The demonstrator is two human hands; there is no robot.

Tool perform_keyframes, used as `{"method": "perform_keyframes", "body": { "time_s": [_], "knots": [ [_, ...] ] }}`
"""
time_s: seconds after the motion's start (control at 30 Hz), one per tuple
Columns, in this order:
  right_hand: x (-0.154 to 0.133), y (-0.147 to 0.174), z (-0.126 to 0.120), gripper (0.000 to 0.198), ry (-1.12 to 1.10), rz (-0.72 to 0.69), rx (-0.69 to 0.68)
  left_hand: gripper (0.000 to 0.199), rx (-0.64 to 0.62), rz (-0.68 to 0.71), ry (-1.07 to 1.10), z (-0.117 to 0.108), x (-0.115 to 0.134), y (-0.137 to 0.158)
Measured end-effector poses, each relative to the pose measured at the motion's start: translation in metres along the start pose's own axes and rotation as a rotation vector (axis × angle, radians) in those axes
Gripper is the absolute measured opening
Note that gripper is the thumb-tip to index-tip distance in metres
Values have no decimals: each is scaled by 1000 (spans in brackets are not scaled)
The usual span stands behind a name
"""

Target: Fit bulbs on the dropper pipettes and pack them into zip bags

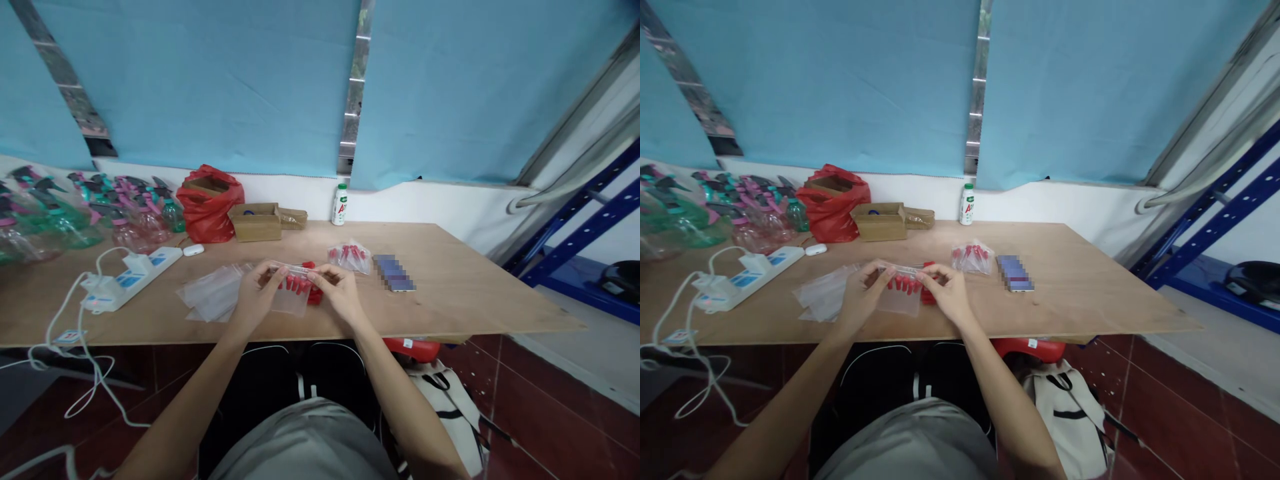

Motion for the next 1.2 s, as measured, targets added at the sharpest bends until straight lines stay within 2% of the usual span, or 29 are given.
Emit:
{"method": "perform_keyframes", "body": {
  "time_s": [0.47, 0.77, 1.03, 1.2],
  "knots": [
    [18, 4, 1, 34, -181, 148, 64, 26, 40, -82, 89, -4, -8, -2],
    [10, 3, -1, 30, -113, 75, 35, 27, 12, -99, 39, -3, -4, -2],
    [13, 5, 10, 27, -123, 14, -54, 26, -126, -162, -48, 4, -7, -1],
    [18, 9, 15, 26, -111, 39, -66, 25, -140, -95, -85, 3, -2, -1]
  ]
}}
Point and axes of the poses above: each hand's wrist, its own y-axis away from the middle knuckle, its own z-axis out of the palm, x = y × z, the point moved 8 cm from there along -y, towards the middle knuckle, and after that the axes turned 13 degrees about -z, right-handed, at the moved point
